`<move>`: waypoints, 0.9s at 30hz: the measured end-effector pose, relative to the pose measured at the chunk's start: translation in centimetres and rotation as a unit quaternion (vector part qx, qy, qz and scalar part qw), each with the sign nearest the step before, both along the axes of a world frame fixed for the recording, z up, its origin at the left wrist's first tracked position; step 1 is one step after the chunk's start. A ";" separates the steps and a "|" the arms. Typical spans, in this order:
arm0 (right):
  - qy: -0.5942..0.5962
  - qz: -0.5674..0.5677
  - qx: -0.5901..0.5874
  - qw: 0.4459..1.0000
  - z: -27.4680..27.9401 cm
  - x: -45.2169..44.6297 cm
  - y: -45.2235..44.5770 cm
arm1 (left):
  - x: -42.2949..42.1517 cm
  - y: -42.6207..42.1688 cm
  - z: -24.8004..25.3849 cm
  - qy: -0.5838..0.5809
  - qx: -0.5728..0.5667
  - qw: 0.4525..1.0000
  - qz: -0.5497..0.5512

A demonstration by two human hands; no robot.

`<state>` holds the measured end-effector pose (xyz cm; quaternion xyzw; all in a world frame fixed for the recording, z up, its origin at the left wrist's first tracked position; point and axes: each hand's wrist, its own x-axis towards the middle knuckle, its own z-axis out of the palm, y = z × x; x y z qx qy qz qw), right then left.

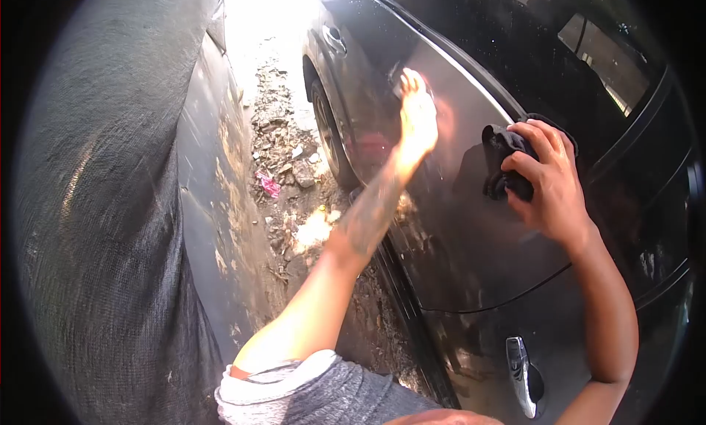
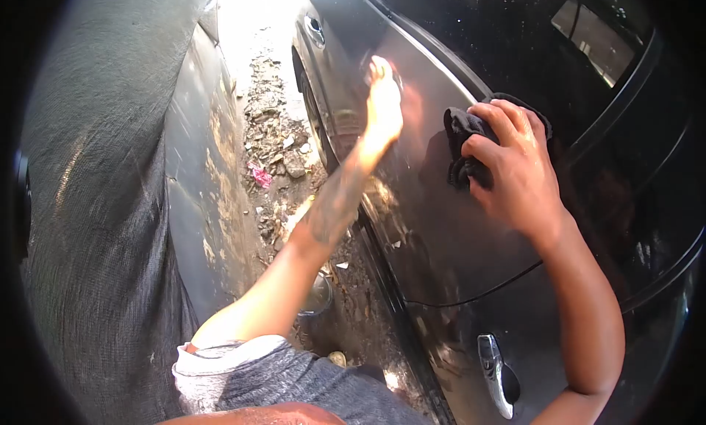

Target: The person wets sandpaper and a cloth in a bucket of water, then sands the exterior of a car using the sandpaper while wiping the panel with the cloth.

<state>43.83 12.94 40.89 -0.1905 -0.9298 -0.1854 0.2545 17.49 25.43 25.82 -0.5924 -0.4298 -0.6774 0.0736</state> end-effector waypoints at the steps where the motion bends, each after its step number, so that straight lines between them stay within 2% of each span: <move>1: -0.003 0.002 -0.001 1.000 0.1 0.0 0.0 | 3.1 -2.7 -1.4 -0.014 0.044 0.999 -0.022; 2: 0.001 0.001 0.005 1.000 -0.1 0.0 -0.1 | 5.7 -5.7 -2.3 -0.012 0.062 0.997 -0.040; 4: 0.018 0.000 0.015 1.000 -0.4 -0.2 0.1 | 4.1 -6.6 -2.6 0.103 0.070 0.990 -0.061; 5: 0.013 0.008 0.018 1.000 -0.6 -0.1 0.2 | 2.7 -5.2 -1.8 0.102 0.072 0.990 -0.061; 7: 0.007 0.013 0.027 1.000 0.0 0.0 0.4 | -2.4 1.7 2.4 0.042 0.007 0.999 0.005; 8: 0.003 0.007 0.017 1.000 -0.1 -0.1 0.2 | -3.6 3.3 2.6 0.014 -0.032 0.999 0.037; 10: -0.002 -0.001 0.005 1.000 -0.1 0.1 -0.1 | -0.5 2.9 -0.6 0.006 0.108 0.994 0.012; 12: -0.003 -0.001 0.003 1.000 -0.2 -0.1 0.1 | 2.9 -4.9 -4.0 0.128 0.022 0.991 -0.026; 16: -0.006 -0.001 0.011 1.000 0.1 0.1 0.3 | -4.1 2.1 2.0 0.113 -0.013 0.991 0.066; 18: 0.004 0.007 0.003 1.000 -0.2 0.1 0.1 | -3.2 1.7 3.4 0.101 -0.033 0.990 0.092; 19: 0.004 0.006 0.001 1.000 -0.3 0.1 0.1 | -0.7 -0.5 5.6 0.071 -0.211 0.966 0.133; 20: 0.001 0.002 0.004 1.000 -0.4 0.1 0.1 | 1.5 -2.4 6.0 0.040 -0.381 0.908 0.170; 21: -0.005 0.000 0.010 1.000 -0.3 0.1 0.2 | 2.1 -2.1 -1.3 0.058 0.062 0.996 0.008; 22: -0.006 0.001 0.013 1.000 -0.2 0.1 0.1 | 3.0 -3.6 -2.0 0.058 0.065 0.996 0.010; 24: -0.012 -0.003 0.009 1.000 -0.2 0.0 0.1 | 3.5 -5.3 -1.6 0.149 0.042 0.988 0.007; 27: -0.006 0.015 0.004 1.000 -0.2 0.3 0.3 | -3.6 4.2 3.0 0.079 0.014 0.996 0.032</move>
